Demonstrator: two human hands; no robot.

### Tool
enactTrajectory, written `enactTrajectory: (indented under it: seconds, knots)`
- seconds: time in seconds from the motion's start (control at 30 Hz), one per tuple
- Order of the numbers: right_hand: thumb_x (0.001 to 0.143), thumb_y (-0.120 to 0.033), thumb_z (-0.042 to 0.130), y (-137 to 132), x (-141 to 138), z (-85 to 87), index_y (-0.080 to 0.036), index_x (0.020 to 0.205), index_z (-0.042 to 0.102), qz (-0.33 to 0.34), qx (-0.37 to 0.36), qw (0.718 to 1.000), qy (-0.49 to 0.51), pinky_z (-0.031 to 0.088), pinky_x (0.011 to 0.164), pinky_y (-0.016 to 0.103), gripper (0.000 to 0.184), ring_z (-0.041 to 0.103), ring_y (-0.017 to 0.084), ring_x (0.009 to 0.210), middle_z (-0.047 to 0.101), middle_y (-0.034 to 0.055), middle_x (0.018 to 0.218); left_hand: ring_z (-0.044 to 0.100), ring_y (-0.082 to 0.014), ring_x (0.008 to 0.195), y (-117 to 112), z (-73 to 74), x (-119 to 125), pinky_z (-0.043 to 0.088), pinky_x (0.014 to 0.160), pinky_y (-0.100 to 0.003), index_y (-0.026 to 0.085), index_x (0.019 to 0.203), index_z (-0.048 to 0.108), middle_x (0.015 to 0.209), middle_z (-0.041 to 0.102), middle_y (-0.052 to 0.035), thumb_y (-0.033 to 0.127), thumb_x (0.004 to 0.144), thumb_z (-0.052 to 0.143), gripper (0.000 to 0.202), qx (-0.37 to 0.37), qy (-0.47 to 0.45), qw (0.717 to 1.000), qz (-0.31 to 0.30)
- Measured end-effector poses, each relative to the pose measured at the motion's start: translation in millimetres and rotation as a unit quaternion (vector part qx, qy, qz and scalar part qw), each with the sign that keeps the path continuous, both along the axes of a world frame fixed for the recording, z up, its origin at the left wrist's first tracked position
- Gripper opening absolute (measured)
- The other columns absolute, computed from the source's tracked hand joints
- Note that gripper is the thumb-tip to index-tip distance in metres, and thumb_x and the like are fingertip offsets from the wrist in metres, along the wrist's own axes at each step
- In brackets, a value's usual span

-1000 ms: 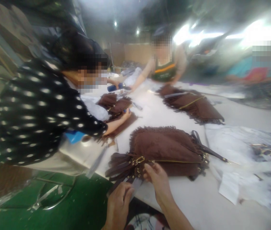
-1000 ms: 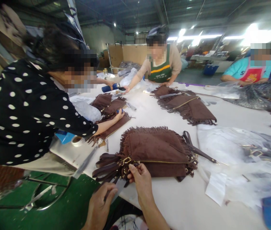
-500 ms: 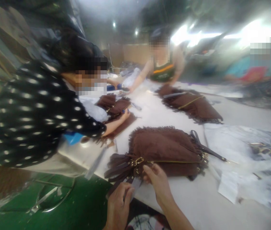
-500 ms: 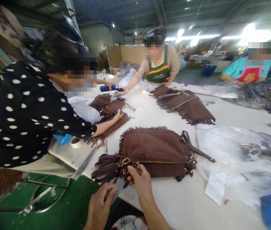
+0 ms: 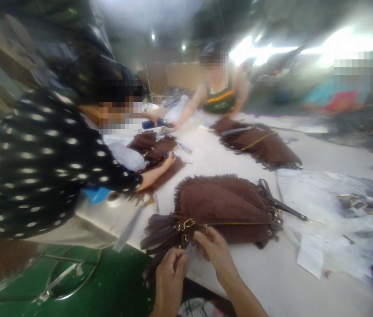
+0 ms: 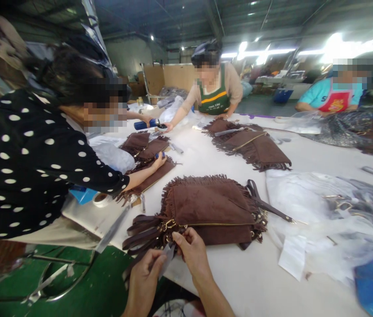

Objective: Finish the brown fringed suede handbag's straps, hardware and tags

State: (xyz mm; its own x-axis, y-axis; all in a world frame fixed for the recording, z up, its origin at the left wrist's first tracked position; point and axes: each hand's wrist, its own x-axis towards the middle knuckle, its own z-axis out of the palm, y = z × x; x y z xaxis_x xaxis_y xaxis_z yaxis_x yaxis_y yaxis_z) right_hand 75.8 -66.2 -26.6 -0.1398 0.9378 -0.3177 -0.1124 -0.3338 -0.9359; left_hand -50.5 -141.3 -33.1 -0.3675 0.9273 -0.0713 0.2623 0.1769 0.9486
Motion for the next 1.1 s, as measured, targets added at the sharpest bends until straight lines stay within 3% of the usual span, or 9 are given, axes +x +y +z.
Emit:
enactTrajectory:
  seconds: [0.2,0.43,0.6,0.7,0.83,1.0,1.1]
  knots:
    - [0.076,-0.050,0.068,2,6,-0.6,-0.020,0.069,0.051,-0.008,0.031,0.998,-0.063,0.024,0.037,0.019,0.034,0.037,0.007,0.038,0.050,-0.0079,0.045,0.063,-0.0207,0.062,6,-12.4,7,0.049,0.053,-0.027,0.015,0.086,0.068,0.068,0.070,-0.0061,0.061,0.073,0.063,0.049,-0.073,-0.202,0.977,-0.003]
    - [0.075,-0.041,0.067,2,10,4.3,-0.020,0.068,0.051,0.015,0.048,0.995,-0.087,0.028,0.038,0.019,0.027,0.044,0.008,0.041,0.053,-0.0071,0.053,0.067,-0.0230,0.062,15,-21.5,12,0.053,0.053,-0.030,0.013,0.084,0.068,0.071,0.072,-0.0096,0.062,0.062,0.074,0.055,-0.100,-0.278,0.955,0.002]
    - [0.082,-0.046,0.060,2,23,3.4,-0.021,0.072,0.055,0.059,0.075,0.991,-0.094,0.031,0.039,0.020,0.028,0.049,0.011,0.041,0.054,-0.0064,0.052,0.069,-0.0257,0.064,23,-31.8,21,0.055,0.053,-0.032,0.011,0.081,0.066,0.072,0.073,-0.0120,0.060,0.053,0.081,0.058,-0.102,-0.339,0.935,0.012]
    - [0.089,-0.048,0.051,1,30,8.2,-0.022,0.083,0.060,0.031,0.101,0.985,-0.139,0.037,0.044,0.022,0.028,0.054,0.013,0.045,0.058,-0.0048,0.053,0.069,-0.0257,0.065,26,-36.0,25,0.054,0.053,-0.031,0.012,0.081,0.065,0.072,0.073,-0.0120,0.059,0.051,0.083,0.059,-0.107,-0.361,0.926,0.028]
    - [0.088,-0.048,0.054,1,31,13.6,-0.024,0.092,0.062,-0.040,0.125,0.974,-0.183,0.043,0.053,0.025,0.026,0.059,0.016,0.051,0.063,-0.0030,0.060,0.068,-0.0227,0.060,26,-37.1,29,0.054,0.059,-0.032,0.012,0.081,0.065,0.068,0.072,-0.0098,0.058,0.051,0.084,0.058,-0.096,-0.362,0.926,0.054]
    - [0.088,-0.045,0.054,1,26,10.9,-0.025,0.095,0.064,-0.027,0.162,0.972,-0.169,0.048,0.064,0.026,0.024,0.062,0.016,0.060,0.071,0.0004,0.084,0.068,-0.0216,0.065,28,-33.4,32,0.052,0.063,-0.030,0.014,0.084,0.066,0.071,0.072,-0.0080,0.054,0.059,0.081,0.050,-0.060,-0.344,0.935,0.053]
    - [0.091,-0.042,0.050,4,29,9.3,-0.025,0.097,0.065,-0.003,0.181,0.966,-0.184,0.048,0.065,0.025,0.023,0.063,0.015,0.062,0.070,0.0002,0.085,0.067,-0.0197,0.064,30,-29.3,33,0.052,0.065,-0.029,0.014,0.085,0.065,0.072,0.072,-0.0070,0.053,0.065,0.078,0.045,-0.048,-0.320,0.946,0.030]
